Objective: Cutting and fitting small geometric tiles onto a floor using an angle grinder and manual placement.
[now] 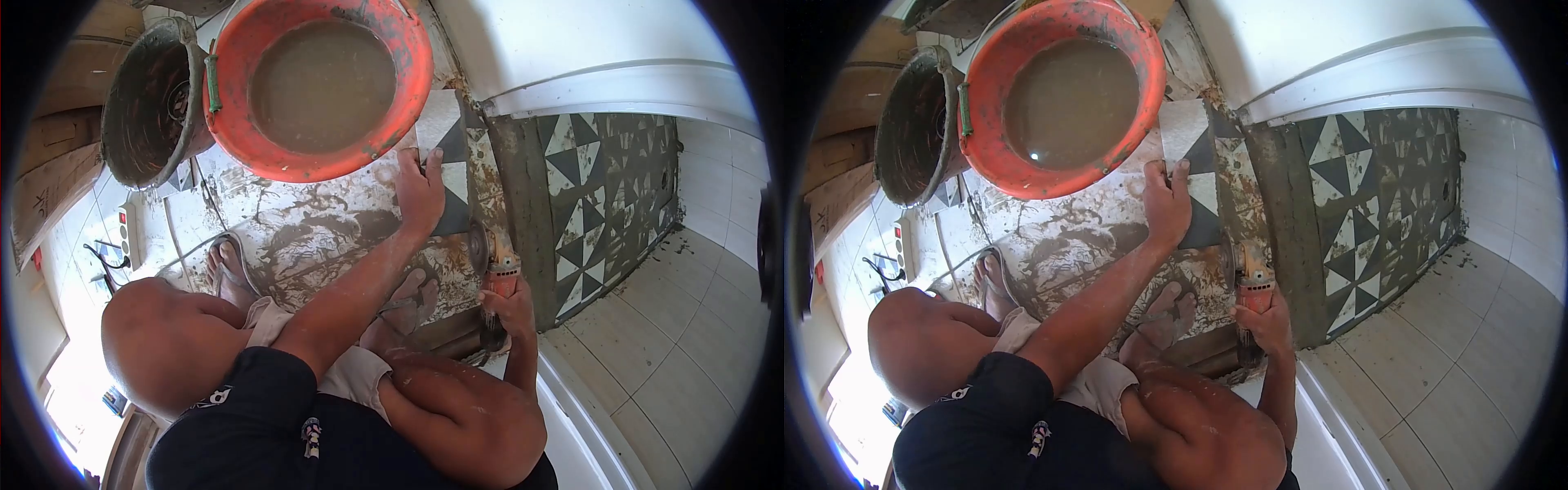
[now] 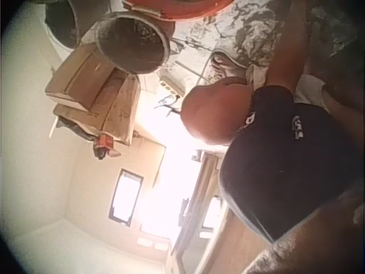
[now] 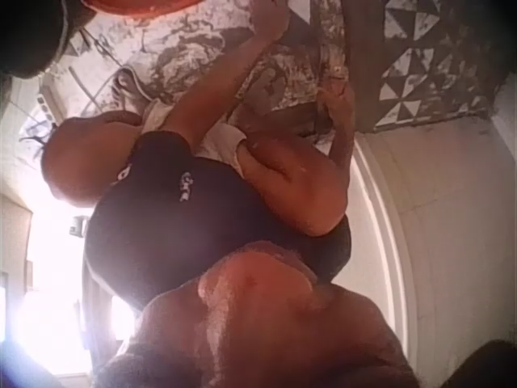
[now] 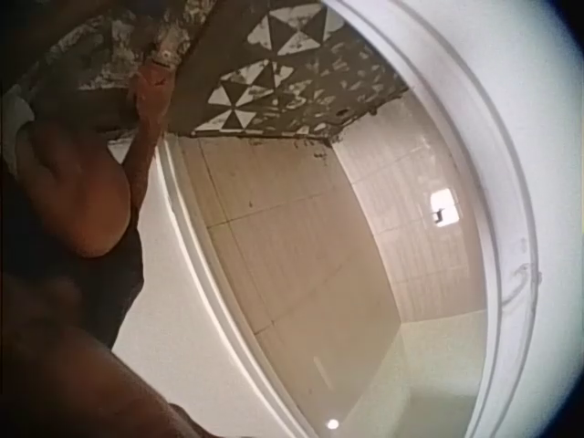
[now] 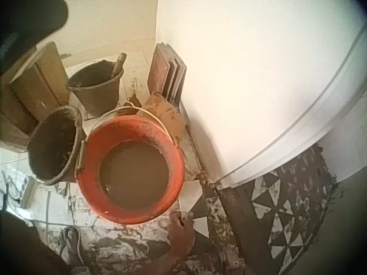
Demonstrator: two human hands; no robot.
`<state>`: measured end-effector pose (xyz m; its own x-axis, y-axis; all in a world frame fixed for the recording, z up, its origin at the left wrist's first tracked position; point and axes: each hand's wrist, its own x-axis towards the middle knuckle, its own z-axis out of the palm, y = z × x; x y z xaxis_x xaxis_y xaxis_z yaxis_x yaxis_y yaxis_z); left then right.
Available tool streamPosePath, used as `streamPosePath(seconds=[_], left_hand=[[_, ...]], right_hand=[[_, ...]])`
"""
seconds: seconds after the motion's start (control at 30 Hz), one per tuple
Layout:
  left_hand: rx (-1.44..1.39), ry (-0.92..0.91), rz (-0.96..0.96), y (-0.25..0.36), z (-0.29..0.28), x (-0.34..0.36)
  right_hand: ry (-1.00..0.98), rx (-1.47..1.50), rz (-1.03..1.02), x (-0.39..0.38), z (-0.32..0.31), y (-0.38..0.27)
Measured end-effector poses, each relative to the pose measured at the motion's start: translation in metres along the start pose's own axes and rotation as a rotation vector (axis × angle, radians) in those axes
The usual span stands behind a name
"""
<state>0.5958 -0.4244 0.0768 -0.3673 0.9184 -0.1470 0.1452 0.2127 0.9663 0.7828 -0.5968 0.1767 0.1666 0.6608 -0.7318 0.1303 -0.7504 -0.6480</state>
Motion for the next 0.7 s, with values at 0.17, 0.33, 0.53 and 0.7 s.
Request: streamPosePath(seconds=[0.17, 0.33, 0.53, 0.7], left_hand=[[-0.001, -0.007, -0.001, 0.002, -0.001, 0.002], [-0.002, -0.010, -0.019, 0.004, -0.001, 0.000], [0.010, -0.037, -0.038, 0.001, -0.003, 0.001], [0.005, -0.058, -0.069, 0.004, -0.004, 0.001]], right_hand=[[0.007, -0.033, -0.004, 0.000, 0.000, -0.005], [0.013, -0.039, -0.028, 0.001, 0.002, -0.009], [0.048, -0.031, -0.086, 0.005, 0.005, -0.014], [0.016, 0.015, -0.021, 0.008, 0.003, -0.015]])
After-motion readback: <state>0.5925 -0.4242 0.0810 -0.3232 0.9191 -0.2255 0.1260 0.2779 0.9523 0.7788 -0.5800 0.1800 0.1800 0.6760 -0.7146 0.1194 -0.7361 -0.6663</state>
